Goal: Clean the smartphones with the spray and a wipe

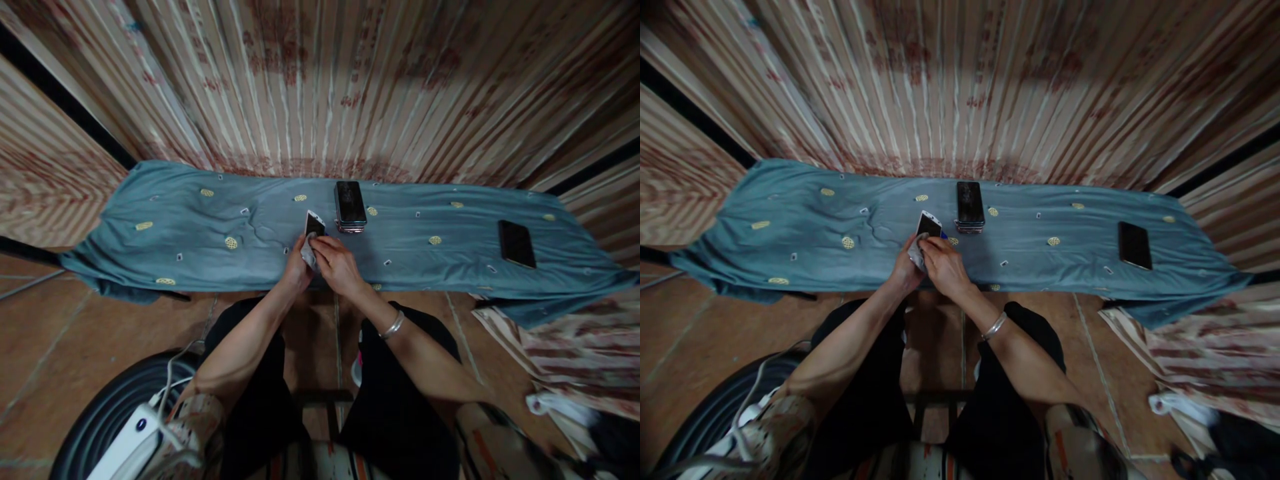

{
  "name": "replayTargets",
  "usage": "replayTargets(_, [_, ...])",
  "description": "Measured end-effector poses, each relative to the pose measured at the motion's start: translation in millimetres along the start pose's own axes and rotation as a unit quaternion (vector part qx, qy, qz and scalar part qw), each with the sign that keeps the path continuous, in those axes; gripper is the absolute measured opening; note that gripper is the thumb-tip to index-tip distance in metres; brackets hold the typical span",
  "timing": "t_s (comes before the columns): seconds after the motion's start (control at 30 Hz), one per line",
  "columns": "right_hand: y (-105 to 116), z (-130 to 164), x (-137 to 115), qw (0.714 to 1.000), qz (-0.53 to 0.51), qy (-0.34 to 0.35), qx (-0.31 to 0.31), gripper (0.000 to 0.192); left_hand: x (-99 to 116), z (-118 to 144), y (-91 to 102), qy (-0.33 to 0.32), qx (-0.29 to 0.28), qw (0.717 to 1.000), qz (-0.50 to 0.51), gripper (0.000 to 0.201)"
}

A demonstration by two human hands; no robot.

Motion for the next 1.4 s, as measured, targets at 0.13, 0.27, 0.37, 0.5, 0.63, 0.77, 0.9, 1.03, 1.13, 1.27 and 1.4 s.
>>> replayTargets(0.13, [1, -6, 12, 1.000, 0.019, -0.020, 0.002, 0.038, -6, 8, -3.8, -0.016, 0.014, 1.000, 0.008, 0.036])
replayTargets(0.27, [6, -13, 23, 0.999, 0.025, -0.034, 0.023, 0.039, -13, 11, -4.5, -0.027, -0.034, 0.999, -0.006, 0.022])
replayTargets(0.37, [9, -19, 32, 0.998, 0.028, -0.046, 0.045, 0.040, -17, 13, -5.1, -0.023, -0.062, 0.998, -0.011, 0.022])
replayTargets(0.5, [11, -24, 40, 0.996, 0.030, -0.055, 0.064, 0.040, -19, 16, -6.1, -0.026, -0.080, 0.996, -0.022, 0.022])
replayTargets(0.63, [13, -26, 43, 0.995, 0.044, -0.050, 0.077, 0.042, -19, 18, -6.2, -0.043, -0.097, 0.994, -0.036, 0.020])
replayTargets(0.77, [12, -25, 41, 0.995, 0.044, -0.051, 0.075, 0.045, -19, 17, -4.7, -0.045, -0.092, 0.994, -0.038, 0.017])
replayTargets(0.9, [7, -18, 30, 0.997, 0.043, -0.028, 0.053, 0.045, -16, 10, -1.3, -0.038, -0.046, 0.998, -0.016, 0.018])
replayTargets(1.03, [3, -10, 14, 0.999, 0.040, -0.007, 0.026, 0.043, -11, 6, 0.5, -0.032, -0.015, 0.999, 0.003, 0.018])
replayTargets(1.13, [1, -6, 5, 0.999, 0.027, -0.006, 0.016, 0.040, -8, 5, 1.4, -0.026, 0.002, 1.000, 0.002, 0.022])
replayTargets(1.27, [3, -3, -3, 1.000, 0.003, -0.024, 0.013, 0.035, -4, 2, 1.3, -0.039, -0.007, 0.999, -0.003, 0.023])
replayTargets(1.4, [5, -2, -10, 0.999, -0.016, -0.029, 0.001, 0.028, 3, -2, 1.0, -0.042, -0.011, 0.999, -0.015, 0.030])
Point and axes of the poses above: each hand's wrist, its own z-axis away from the middle knuckle, its own y-axis out of the back of the hand, x = y × z, the point moved 3 cm from there along -z, towards the middle knuckle, and after that the axes turned 12 degrees about x, right-handed, at the moved point
